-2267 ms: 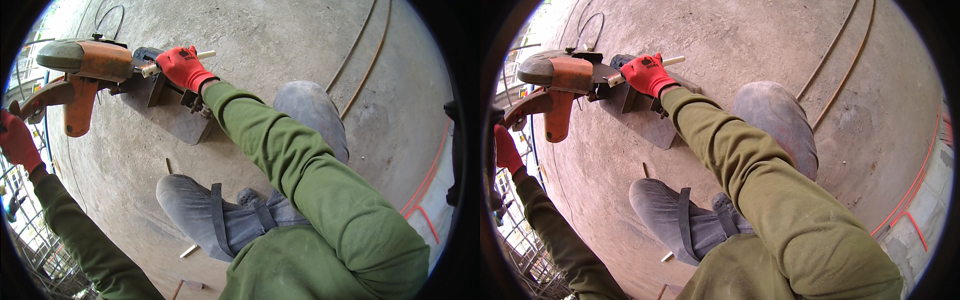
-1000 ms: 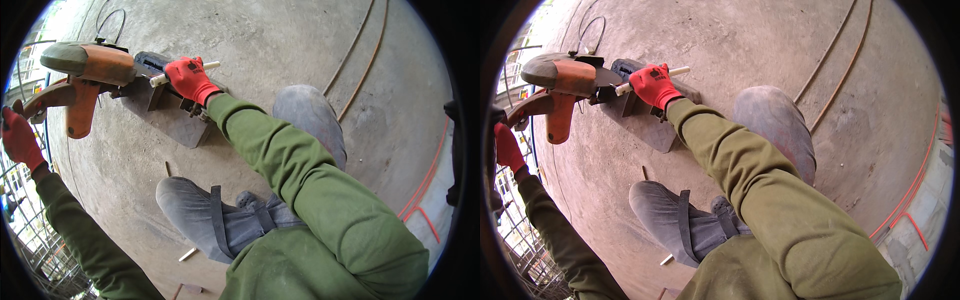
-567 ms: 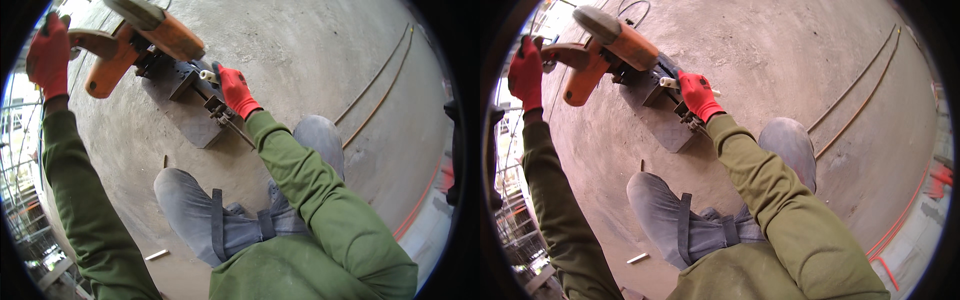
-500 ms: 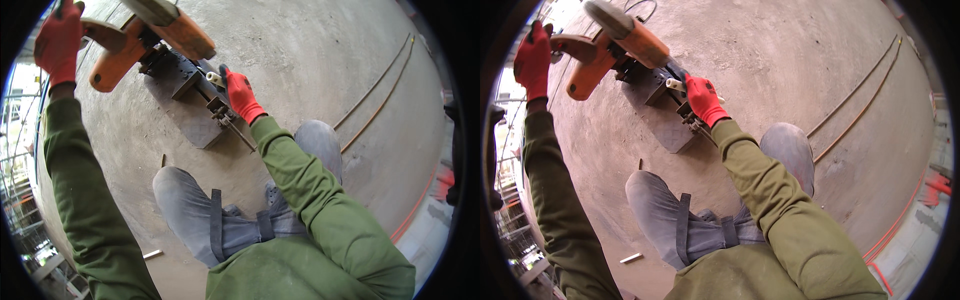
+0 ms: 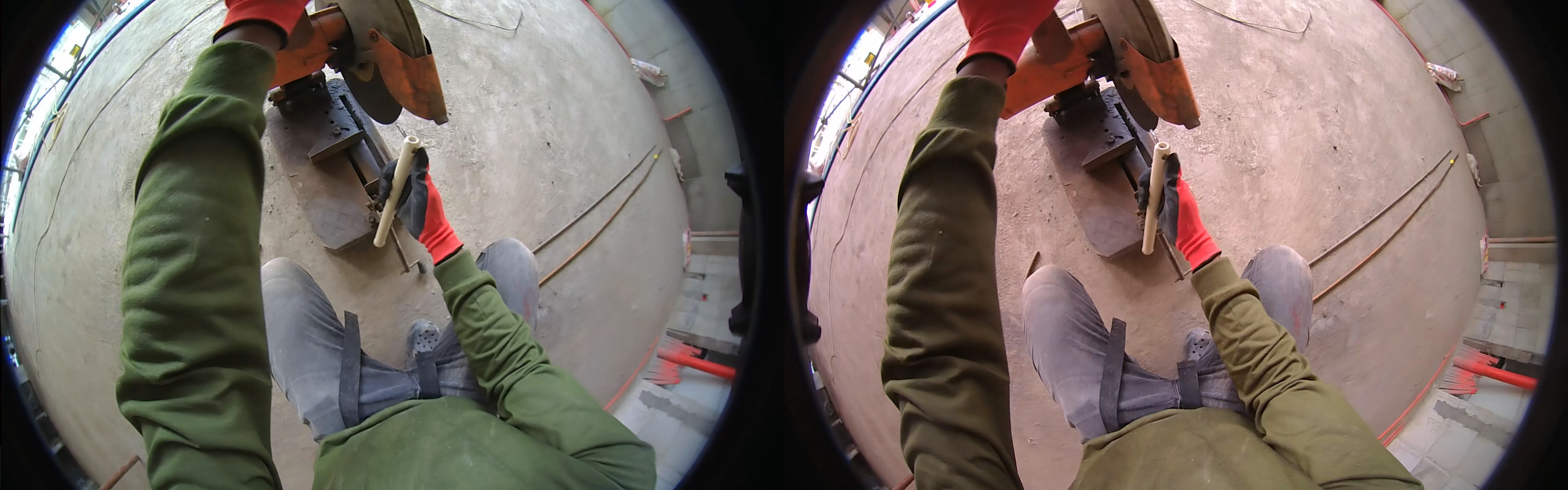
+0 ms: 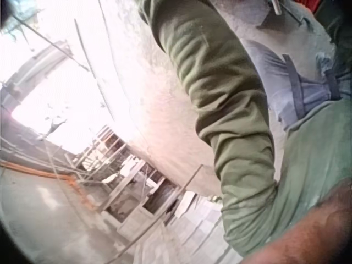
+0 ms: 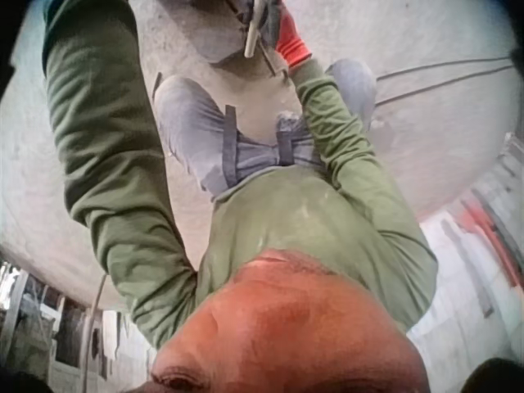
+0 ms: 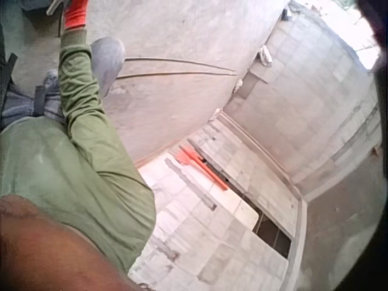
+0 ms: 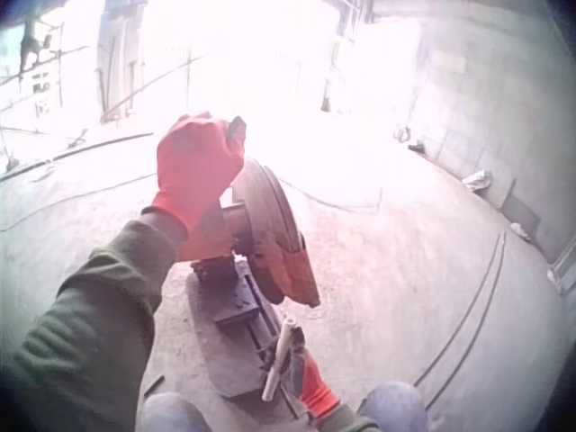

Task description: The person kneels and uses a chop saw to cut a white pipe. They position the pipe, lower the blade to cut, and then lift the blade to remove the cut piece.

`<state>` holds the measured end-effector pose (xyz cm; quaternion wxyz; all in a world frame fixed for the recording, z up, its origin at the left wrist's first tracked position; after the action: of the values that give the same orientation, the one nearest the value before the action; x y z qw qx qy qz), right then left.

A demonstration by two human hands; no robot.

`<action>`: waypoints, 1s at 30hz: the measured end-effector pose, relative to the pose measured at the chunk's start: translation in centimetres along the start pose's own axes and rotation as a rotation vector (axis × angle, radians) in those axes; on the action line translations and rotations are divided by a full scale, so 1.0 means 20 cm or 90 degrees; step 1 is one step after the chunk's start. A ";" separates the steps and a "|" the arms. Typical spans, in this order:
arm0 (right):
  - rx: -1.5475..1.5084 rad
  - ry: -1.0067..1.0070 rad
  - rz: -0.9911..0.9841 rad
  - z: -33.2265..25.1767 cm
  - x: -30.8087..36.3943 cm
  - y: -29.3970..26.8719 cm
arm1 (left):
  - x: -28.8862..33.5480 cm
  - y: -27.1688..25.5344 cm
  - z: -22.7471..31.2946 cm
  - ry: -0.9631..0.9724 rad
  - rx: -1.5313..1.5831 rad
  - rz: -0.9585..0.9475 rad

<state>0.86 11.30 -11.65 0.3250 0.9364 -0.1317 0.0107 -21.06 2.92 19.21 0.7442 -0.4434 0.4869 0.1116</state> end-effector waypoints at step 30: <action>0.229 -0.112 0.241 0.21 -0.09 0.21 | -0.02 -0.06 -0.01 0.005 0.024 -0.019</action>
<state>-2.21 5.97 -12.62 0.1329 0.9352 -0.3279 0.0127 -20.62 2.11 20.20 0.7520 -0.4370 0.4852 0.0896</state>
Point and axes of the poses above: each hand's wrist, its own x-axis away from the middle knuckle, its own y-axis out of the palm, z = x × y, the point moved 3 cm from there along -x, towards the middle knuckle, and after that the axes turned 6 degrees about -z, right-handed, at the moved point
